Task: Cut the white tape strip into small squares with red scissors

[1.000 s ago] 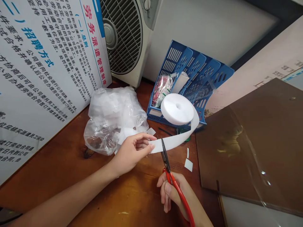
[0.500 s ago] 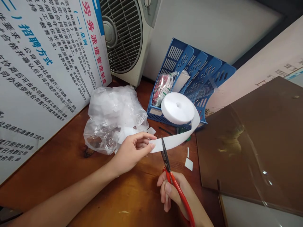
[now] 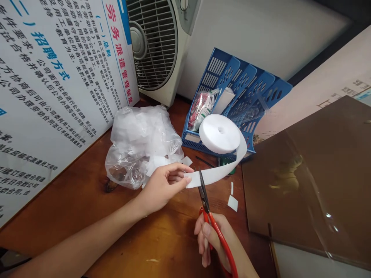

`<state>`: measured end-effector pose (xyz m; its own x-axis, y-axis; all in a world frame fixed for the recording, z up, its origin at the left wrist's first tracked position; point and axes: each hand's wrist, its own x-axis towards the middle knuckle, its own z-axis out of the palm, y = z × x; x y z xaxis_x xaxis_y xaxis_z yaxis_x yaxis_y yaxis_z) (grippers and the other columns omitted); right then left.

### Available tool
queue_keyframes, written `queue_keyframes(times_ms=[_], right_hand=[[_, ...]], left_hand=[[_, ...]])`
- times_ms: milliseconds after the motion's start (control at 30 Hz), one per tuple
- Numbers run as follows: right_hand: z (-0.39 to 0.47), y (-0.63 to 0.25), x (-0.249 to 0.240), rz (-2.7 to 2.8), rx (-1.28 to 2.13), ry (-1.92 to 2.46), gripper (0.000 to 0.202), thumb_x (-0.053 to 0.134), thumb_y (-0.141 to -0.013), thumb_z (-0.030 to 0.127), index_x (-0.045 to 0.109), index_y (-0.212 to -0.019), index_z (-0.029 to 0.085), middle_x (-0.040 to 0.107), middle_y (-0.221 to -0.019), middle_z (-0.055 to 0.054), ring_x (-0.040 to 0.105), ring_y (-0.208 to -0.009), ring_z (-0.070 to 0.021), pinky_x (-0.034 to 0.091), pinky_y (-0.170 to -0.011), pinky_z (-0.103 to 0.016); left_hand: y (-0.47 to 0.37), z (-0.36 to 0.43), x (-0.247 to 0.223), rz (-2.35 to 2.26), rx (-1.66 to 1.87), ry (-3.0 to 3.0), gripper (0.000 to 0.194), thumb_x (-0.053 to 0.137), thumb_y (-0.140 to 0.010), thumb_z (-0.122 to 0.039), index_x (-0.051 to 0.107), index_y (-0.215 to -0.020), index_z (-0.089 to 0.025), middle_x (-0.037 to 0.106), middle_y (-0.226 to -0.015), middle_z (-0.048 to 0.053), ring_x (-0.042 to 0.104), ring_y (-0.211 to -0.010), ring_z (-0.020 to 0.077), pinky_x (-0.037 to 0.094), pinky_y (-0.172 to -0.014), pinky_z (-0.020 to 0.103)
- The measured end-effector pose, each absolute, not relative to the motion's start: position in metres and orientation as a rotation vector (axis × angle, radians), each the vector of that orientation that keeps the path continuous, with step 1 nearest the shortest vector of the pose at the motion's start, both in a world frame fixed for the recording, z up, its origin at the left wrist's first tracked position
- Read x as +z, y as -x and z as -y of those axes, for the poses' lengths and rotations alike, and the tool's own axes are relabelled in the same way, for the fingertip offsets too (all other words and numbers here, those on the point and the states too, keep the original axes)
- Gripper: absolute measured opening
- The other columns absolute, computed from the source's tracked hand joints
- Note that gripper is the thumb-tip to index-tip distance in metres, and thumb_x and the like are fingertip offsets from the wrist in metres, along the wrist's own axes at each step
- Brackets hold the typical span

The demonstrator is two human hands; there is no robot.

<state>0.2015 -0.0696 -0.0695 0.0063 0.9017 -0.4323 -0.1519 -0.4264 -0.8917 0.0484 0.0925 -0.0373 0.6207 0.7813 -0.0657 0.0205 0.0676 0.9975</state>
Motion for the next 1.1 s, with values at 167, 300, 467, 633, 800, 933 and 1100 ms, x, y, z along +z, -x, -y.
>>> queue_keyframes(times_ms=[167, 300, 467, 633, 800, 933, 1100], right_hand=[[0.069, -0.199, -0.073, 0.826, 1.54, 1.434, 0.054, 0.061, -0.085, 0.069, 0.052, -0.079, 0.016, 0.058, -0.057, 0.002, 0.05, -0.037, -0.0072, 0.038, -0.037, -0.017], [0.068, -0.199, -0.073, 0.817, 1.561, 1.456, 0.055, 0.063, -0.082, 0.07, 0.052, -0.078, 0.016, 0.057, -0.056, 0.002, 0.051, -0.037, -0.0075, 0.038, -0.036, -0.017], [0.069, -0.198, -0.071, 0.807, 1.56, 1.488, 0.058, 0.063, -0.079, 0.074, 0.052, -0.078, 0.017, 0.058, -0.054, 0.002, 0.052, -0.037, -0.0086, 0.038, -0.036, -0.017], [0.073, -0.197, -0.08, 0.804, 1.533, 1.518, 0.055, 0.061, -0.083, 0.071, 0.053, -0.081, 0.017, 0.058, -0.054, 0.002, 0.053, -0.037, -0.0092, 0.04, -0.036, -0.017], [0.073, -0.197, -0.084, 0.758, 1.586, 1.538, 0.059, 0.063, -0.078, 0.075, 0.052, -0.08, 0.017, 0.059, -0.05, 0.002, 0.051, -0.033, -0.0087, 0.037, -0.033, -0.016], [0.072, -0.193, -0.08, 0.714, 1.589, 1.546, 0.061, 0.064, -0.075, 0.077, 0.051, -0.077, 0.018, 0.057, -0.048, 0.003, 0.05, -0.032, -0.008, 0.033, -0.032, -0.015], [0.073, -0.191, -0.082, 0.698, 1.567, 1.565, 0.063, 0.065, -0.072, 0.079, 0.049, -0.077, 0.019, 0.057, -0.046, 0.004, 0.049, -0.03, -0.0082, 0.034, -0.03, -0.015]], left_hand=[[-0.047, -0.093, -0.039, -0.73, 0.671, -1.418, 0.021, 0.07, -0.089, -0.031, 0.071, -0.107, -0.019, 0.067, -0.086, 0.002, 0.062, -0.076, 0.0135, 0.048, -0.07, 0.024], [-0.047, -0.092, -0.037, -0.74, 0.67, -1.426, 0.02, 0.07, -0.088, -0.03, 0.072, -0.105, -0.019, 0.065, -0.086, 0.001, 0.061, -0.076, 0.0128, 0.047, -0.071, 0.024], [-0.047, -0.092, -0.035, -0.74, 0.67, -1.424, 0.019, 0.07, -0.088, -0.029, 0.072, -0.104, -0.019, 0.061, -0.084, 0.0, 0.058, -0.073, 0.0114, 0.046, -0.069, 0.023], [-0.047, -0.094, -0.036, -0.731, 0.655, -1.405, 0.021, 0.07, -0.087, -0.029, 0.071, -0.105, -0.018, 0.061, -0.084, 0.0, 0.057, -0.072, 0.0115, 0.045, -0.068, 0.023], [-0.046, -0.094, -0.035, -0.728, 0.655, -1.394, 0.022, 0.07, -0.087, -0.028, 0.071, -0.105, -0.017, 0.061, -0.084, 0.001, 0.057, -0.072, 0.0115, 0.045, -0.068, 0.023], [-0.046, -0.093, -0.034, -0.72, 0.65, -1.398, 0.022, 0.069, -0.087, -0.03, 0.071, -0.105, -0.017, 0.062, -0.085, 0.001, 0.057, -0.072, 0.0121, 0.045, -0.067, 0.024], [-0.046, -0.093, -0.034, -0.707, 0.648, -1.405, 0.023, 0.069, -0.087, -0.03, 0.071, -0.106, -0.017, 0.063, -0.082, 0.001, 0.057, -0.07, 0.0124, 0.043, -0.065, 0.024]])
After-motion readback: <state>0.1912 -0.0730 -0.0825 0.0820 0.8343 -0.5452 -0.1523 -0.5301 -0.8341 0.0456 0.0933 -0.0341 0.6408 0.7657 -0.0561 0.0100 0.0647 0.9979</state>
